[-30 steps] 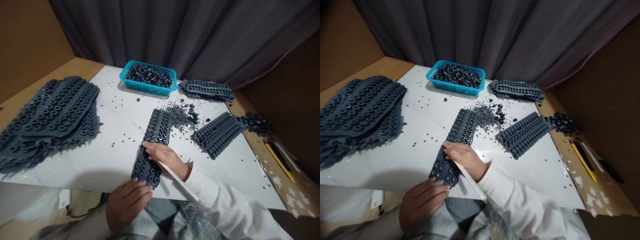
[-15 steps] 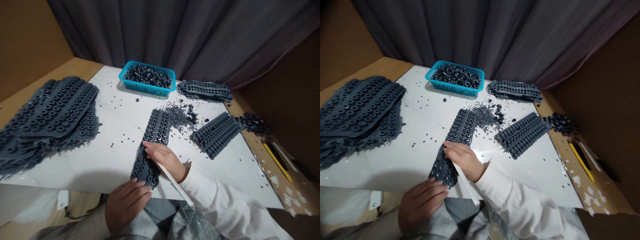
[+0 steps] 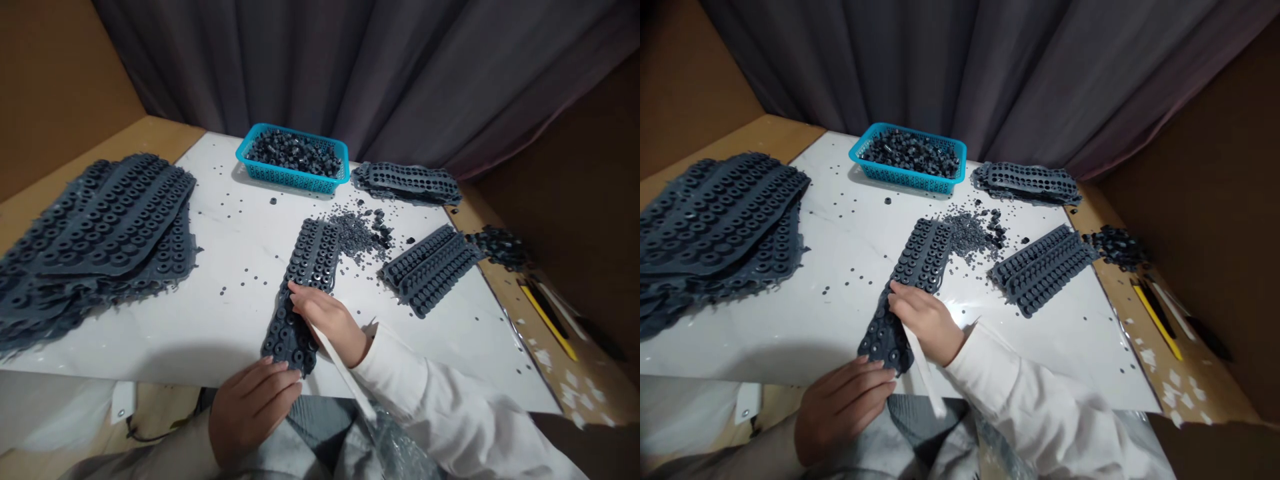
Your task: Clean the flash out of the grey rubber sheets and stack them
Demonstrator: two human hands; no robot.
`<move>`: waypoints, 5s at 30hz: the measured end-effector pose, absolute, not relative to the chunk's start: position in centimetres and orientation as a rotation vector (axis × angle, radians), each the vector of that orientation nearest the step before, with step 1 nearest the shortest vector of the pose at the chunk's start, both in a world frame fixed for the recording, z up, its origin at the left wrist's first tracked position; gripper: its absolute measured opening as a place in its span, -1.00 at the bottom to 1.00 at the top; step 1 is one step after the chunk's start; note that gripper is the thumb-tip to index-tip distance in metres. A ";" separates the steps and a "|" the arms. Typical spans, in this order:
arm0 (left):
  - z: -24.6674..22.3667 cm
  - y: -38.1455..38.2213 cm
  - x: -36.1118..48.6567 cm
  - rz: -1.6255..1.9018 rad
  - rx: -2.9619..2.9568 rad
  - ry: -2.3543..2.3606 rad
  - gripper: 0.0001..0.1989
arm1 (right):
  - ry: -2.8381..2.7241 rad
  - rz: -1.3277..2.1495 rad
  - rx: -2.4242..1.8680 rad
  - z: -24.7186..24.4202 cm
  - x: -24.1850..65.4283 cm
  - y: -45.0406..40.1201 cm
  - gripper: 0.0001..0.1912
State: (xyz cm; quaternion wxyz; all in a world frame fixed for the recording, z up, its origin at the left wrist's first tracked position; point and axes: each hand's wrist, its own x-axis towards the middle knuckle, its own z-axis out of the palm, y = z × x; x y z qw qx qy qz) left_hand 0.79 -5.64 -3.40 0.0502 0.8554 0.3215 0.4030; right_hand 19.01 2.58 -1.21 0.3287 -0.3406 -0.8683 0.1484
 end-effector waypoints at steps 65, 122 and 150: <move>-4.7 -5.8 0.2 1.189 2.631 0.922 -0.84 | -2.213 0.204 -0.904 -0.7 20.7 4.9 -0.81; -3.5 -5.5 1.7 1.286 2.560 1.120 -0.64 | -2.135 0.717 -0.977 0.3 20.9 8.5 -0.87; -3.9 -5.5 1.8 1.300 2.564 1.125 -0.63 | -2.172 0.700 -0.937 0.0 21.9 11.1 -0.84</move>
